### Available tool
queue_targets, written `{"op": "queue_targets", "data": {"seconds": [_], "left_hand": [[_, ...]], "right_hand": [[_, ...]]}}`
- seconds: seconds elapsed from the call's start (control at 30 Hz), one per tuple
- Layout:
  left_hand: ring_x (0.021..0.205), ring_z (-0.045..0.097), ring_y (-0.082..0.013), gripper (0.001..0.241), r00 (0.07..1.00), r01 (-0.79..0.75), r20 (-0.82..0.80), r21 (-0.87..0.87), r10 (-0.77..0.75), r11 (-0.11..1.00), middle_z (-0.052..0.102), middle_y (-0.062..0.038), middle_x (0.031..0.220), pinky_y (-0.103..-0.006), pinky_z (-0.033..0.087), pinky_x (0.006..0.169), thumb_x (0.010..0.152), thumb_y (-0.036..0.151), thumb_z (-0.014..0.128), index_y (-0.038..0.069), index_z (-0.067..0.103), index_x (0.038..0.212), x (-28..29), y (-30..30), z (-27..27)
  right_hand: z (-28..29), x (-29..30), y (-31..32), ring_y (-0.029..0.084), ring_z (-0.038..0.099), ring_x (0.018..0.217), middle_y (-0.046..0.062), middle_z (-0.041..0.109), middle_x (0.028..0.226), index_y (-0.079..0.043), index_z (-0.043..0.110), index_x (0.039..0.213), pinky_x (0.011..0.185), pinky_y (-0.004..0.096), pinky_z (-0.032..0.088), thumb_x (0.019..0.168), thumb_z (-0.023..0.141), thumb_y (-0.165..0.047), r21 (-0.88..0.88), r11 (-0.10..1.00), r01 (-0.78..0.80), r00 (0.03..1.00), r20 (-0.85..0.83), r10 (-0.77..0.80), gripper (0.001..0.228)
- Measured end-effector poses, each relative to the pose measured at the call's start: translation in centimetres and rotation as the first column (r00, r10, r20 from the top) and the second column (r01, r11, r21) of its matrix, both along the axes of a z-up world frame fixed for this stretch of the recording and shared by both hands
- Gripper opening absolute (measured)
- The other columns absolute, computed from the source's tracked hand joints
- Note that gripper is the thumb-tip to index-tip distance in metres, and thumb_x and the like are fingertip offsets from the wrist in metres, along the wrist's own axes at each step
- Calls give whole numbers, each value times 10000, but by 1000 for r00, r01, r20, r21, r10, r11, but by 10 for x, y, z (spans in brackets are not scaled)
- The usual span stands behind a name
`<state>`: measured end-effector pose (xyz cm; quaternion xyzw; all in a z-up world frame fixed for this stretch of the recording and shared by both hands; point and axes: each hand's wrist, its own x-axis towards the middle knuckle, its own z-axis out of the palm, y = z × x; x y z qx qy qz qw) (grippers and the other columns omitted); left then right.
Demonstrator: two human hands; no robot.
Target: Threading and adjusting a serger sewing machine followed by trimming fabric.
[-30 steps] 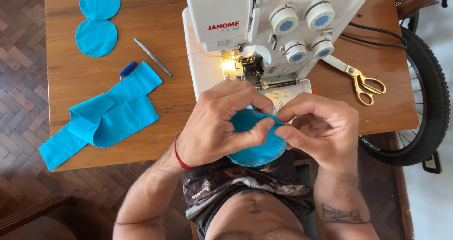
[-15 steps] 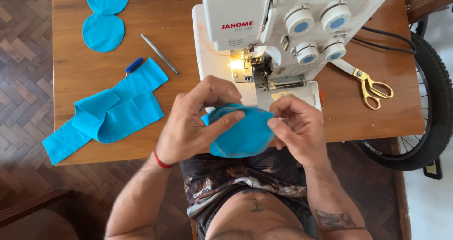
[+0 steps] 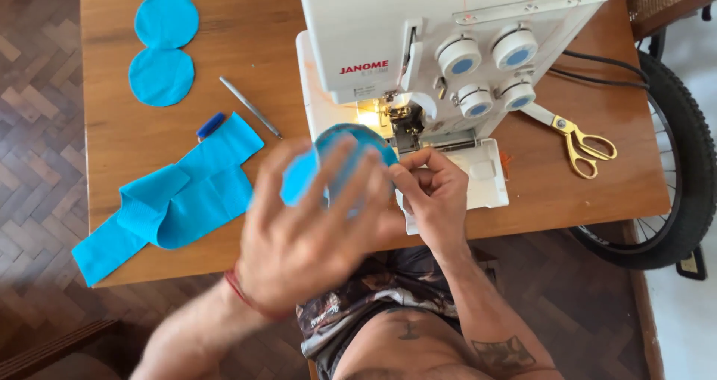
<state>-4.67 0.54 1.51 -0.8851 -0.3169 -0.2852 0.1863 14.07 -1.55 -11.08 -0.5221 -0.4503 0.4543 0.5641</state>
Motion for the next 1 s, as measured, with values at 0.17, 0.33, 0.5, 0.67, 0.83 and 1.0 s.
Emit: {"op": "queue_targets", "data": {"seconds": [0.17, 0.33, 0.5, 0.67, 0.83, 1.0], "left_hand": [[1239, 739, -256, 253, 995, 64, -84, 86, -57, 994, 785, -90, 1293, -495, 564, 1104, 1137, 139, 597, 37, 808, 1232, 5, -4, -50], [1255, 737, -273, 251, 980, 194, -55, 46, -192, 980, 760, -151, 1318, -516, 574, 1114, 1135, 87, 579, -2, 748, 1297, -6, 12, -64], [1254, 744, -296, 274, 955, 297, -20, -12, -297, 955, 741, -183, 1339, -512, 588, 1114, 1139, 56, 519, -40, 722, 1295, -12, 23, -67], [1271, 727, -335, 237, 933, 360, 39, -66, -358, 931, 742, -194, 1329, -545, 588, 1125, 1126, 19, 545, -43, 742, 1242, -11, 27, -72], [1295, 700, -340, 220, 926, 374, 9, -145, -376, 916, 724, -173, 1347, -560, 549, 1166, 1146, 70, 549, -17, 729, 1238, -15, 31, -69], [1305, 671, -381, 201, 942, 328, -15, -153, -334, 932, 698, -125, 1244, -572, 515, 1180, 1153, 90, 524, 35, 703, 1224, -14, 35, -55]], "right_hand": [[1, 0, -2, 61, 200, 438, -35, 334, 535, -90, 594, 849, 408, 256, 212, 1076, 650, -147, 18, 995, -95, 963, -252, 97, 240], [-6, 6, 2, 51, 188, 413, -40, 306, 525, -74, 547, 807, 374, 246, 160, 1037, 663, -99, -62, 993, -105, 948, -309, 81, 259], [-5, 5, 2, 75, 258, 386, -45, 351, 532, -115, 503, 849, 353, 245, 266, 1052, 657, -131, -55, 990, -133, 957, -267, 114, 256], [-1, 5, 1, 116, 388, 376, 11, 446, 538, -115, 464, 1017, 409, 273, 377, 1028, 689, -91, -61, 997, -54, 993, -112, 47, 226], [4, 10, -7, 71, 382, 561, -20, 462, 678, -82, 633, 1182, 534, 245, 372, 1080, 663, -83, 133, 989, -65, 979, 200, 38, 106], [-5, 23, -9, 158, 581, 611, 76, 703, 813, -2, 764, 1192, 588, 299, 517, 1064, 682, -71, 388, 907, -166, 788, 605, -114, 167]]}}
